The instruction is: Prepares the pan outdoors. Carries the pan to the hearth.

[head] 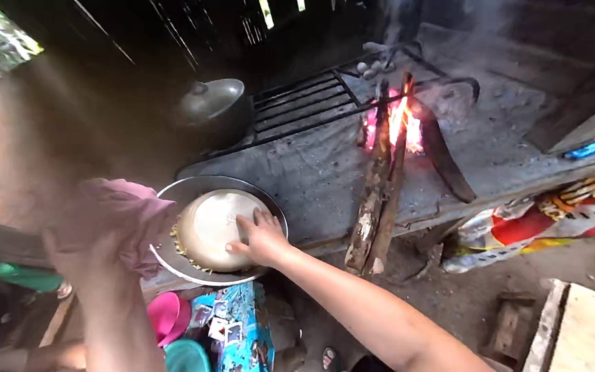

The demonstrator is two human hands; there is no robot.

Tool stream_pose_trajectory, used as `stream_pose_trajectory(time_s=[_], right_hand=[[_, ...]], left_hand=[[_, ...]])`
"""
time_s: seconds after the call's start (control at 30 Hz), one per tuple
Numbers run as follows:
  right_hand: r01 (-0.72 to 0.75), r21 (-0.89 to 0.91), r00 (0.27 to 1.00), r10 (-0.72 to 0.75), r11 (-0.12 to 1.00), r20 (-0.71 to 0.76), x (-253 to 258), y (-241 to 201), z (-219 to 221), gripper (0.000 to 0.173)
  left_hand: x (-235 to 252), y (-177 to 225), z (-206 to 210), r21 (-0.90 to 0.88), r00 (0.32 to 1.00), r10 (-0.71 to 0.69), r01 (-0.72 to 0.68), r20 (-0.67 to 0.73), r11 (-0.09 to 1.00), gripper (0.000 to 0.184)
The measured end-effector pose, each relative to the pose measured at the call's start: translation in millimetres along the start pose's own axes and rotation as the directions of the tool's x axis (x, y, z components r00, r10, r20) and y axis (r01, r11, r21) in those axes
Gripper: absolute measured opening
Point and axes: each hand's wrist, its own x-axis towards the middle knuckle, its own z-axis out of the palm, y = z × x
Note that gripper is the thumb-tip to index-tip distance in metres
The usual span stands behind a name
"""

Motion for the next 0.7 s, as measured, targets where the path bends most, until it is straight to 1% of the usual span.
stream_pose_trajectory(time_s=[0.07,0.17,0.2,0.23,0.27,0.3,0.33,0.37,0.4,0.43,0.47,0.5,0.53,0.6,0.63,0.67,0.7], right_hand=[[-0.007,0.020,1.000,0.007,1.000,0.010,6,-5,-1,0.080],[-0.004,0.055,1.000,0.002,0.998,0.028,15,-16,-4,0.081],[0.001,0.072,1.000,-0.003,0.997,0.028,16,-20,-5,0.081],[0.007,0.096,1.000,-0.010,0.995,0.029,18,-24,-5,0.081],[0.012,0.119,0.999,-0.016,0.993,0.030,20,-27,-5,0.081],[0.020,0.143,0.999,-0.024,0.990,0.032,22,-30,-5,0.081],[0.028,0.172,0.999,-0.034,0.985,0.032,24,-31,-3,0.080],[0.034,0.206,0.999,-0.041,0.978,0.032,26,-33,-2,0.080],[0.038,0.239,0.998,-0.048,0.970,0.036,28,-34,-1,0.080],[0.040,0.271,0.998,-0.054,0.962,0.044,30,-36,0,0.080],[0.041,0.303,0.997,-0.060,0.952,0.054,31,-38,2,0.080],[0.041,0.333,0.996,-0.065,0.942,0.060,32,-39,4,0.080],[0.043,0.365,0.996,-0.068,0.930,0.058,33,-40,7,0.080],[0.035,0.411,0.995,-0.072,0.911,0.074,36,-40,11,0.080],[0.031,0.427,0.994,-0.074,0.904,0.084,38,-40,13,0.080],[0.029,0.438,0.993,-0.077,0.899,0.093,40,-40,15,0.081],[0.025,0.449,0.992,-0.078,0.893,0.099,42,-39,17,0.081]], left_hand=[[13,-2,-2,0.030,0.999,-0.018,0.017,0.031,0.999,0.068],[38,1,-8,0.076,0.989,0.010,-0.021,0.149,0.997,0.061],[39,15,3,0.093,0.990,-0.009,-0.005,0.143,0.996,0.051],[37,34,18,0.128,0.991,-0.043,0.026,0.128,0.991,0.037],[37,45,25,0.145,0.988,-0.072,0.052,0.138,0.988,0.023],[41,45,20,0.134,0.980,-0.086,0.062,0.180,0.989,0.014],[51,37,8,0.120,0.962,-0.070,0.039,0.264,0.992,0.010],[66,26,-8,0.118,0.927,-0.038,-0.007,0.373,0.993,0.009],[79,19,-17,0.129,0.895,-0.031,-0.030,0.445,0.991,0.009],[82,23,-11,0.169,0.900,-0.041,-0.036,0.434,0.985,0.009],[78,35,9,0.228,0.927,-0.047,-0.042,0.372,0.973,0.011],[77,45,26,0.269,0.932,-0.048,-0.054,0.358,0.962,0.013],[81,52,34,0.292,0.910,-0.055,-0.074,0.411,0.954,0.016],[97,58,34,0.325,0.806,-0.123,-0.091,0.579,0.941,0.016],[99,56,36,0.348,0.809,-0.153,-0.068,0.568,0.935,0.017],[97,54,39,0.356,0.838,-0.186,-0.010,0.512,0.934,0.019],[93,52,42,0.363,0.877,-0.228,0.067,0.422,0.930,0.023]])
